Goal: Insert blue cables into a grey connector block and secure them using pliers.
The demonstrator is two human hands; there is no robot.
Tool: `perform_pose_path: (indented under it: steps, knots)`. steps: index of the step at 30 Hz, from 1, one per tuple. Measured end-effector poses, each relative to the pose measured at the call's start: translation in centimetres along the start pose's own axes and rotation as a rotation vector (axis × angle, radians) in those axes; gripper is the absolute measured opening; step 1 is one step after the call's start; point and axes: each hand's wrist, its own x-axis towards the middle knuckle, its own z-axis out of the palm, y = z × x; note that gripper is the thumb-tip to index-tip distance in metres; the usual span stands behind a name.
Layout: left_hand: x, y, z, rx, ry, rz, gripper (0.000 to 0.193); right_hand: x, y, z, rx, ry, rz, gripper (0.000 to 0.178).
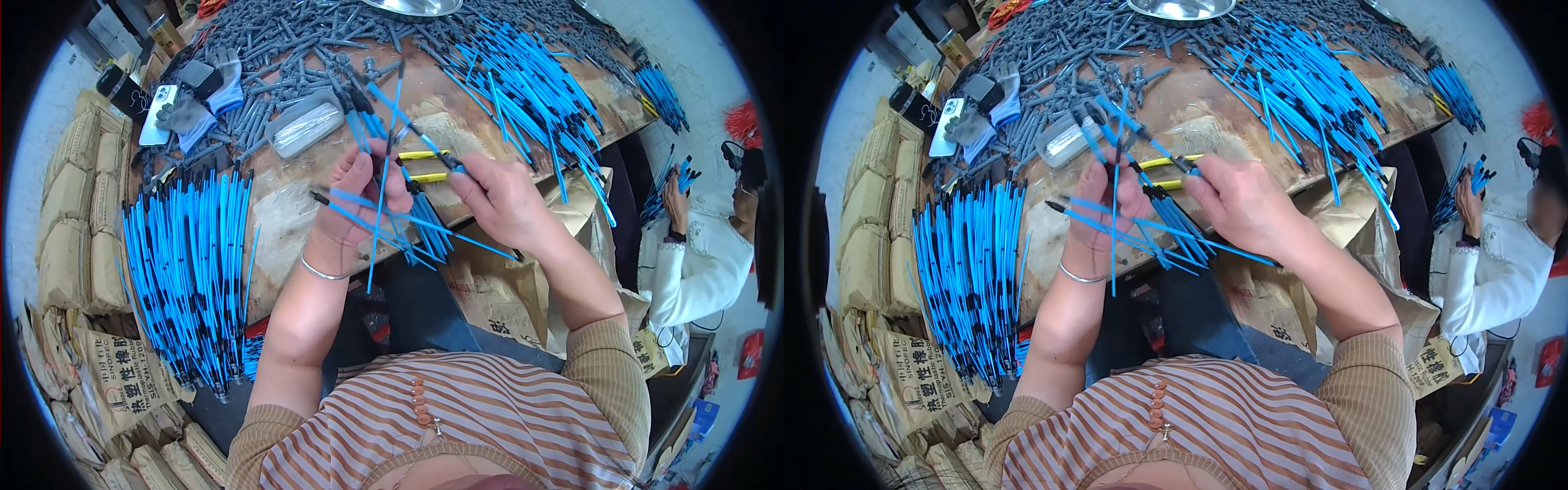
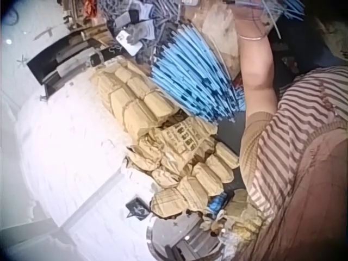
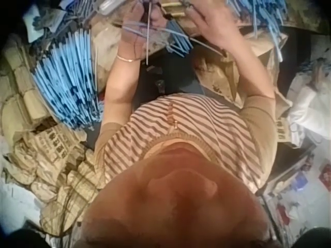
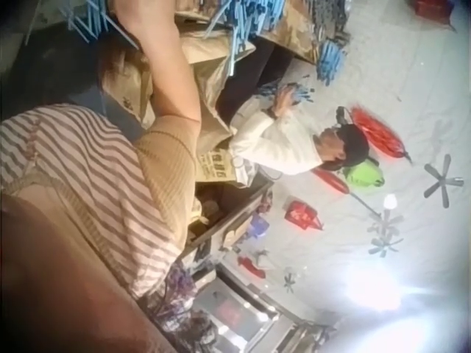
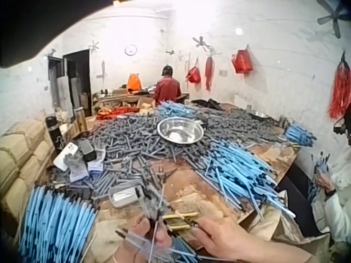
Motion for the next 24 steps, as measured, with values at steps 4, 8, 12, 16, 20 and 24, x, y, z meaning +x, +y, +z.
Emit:
perform_pose_path:
  steps: [4, 8, 12, 16, 20, 24]
  knots:
    - [0.1, 0.5, 1.1, -0.041, 0.052, -0.123, 0.022, 0.2, -0.8, -0.8, 0.050, -0.088, 0.157, 0.012]
    - [-0.3, 0.6, 0.4, 0.146, 0.036, 0.019, 0.028, 2.4, 0.0, -1.0, 0.029, -0.604, 0.280, 0.017]
    - [0.2, -0.2, 0.9, 0.160, 0.114, 0.077, 0.029, 7.3, 11.9, -3.8, 0.039, 0.127, 0.467, 0.022]
    - [0.6, -0.7, 0.2, 0.120, -0.027, 0.045, 0.028, 8.9, 25.6, -5.5, -0.605, 0.322, 0.523, 0.029]
    - [0.0, -0.1, 0.1, 0.076, -0.198, -0.044, 0.025, 10.3, 28.3, -3.7, -0.722, 0.073, 0.641, 0.031]
    - [-0.4, 0.4, 1.3, 0.050, -0.287, -0.199, 0.021, 11.0, 28.4, -3.3, -0.767, 0.074, 0.673, 0.032]
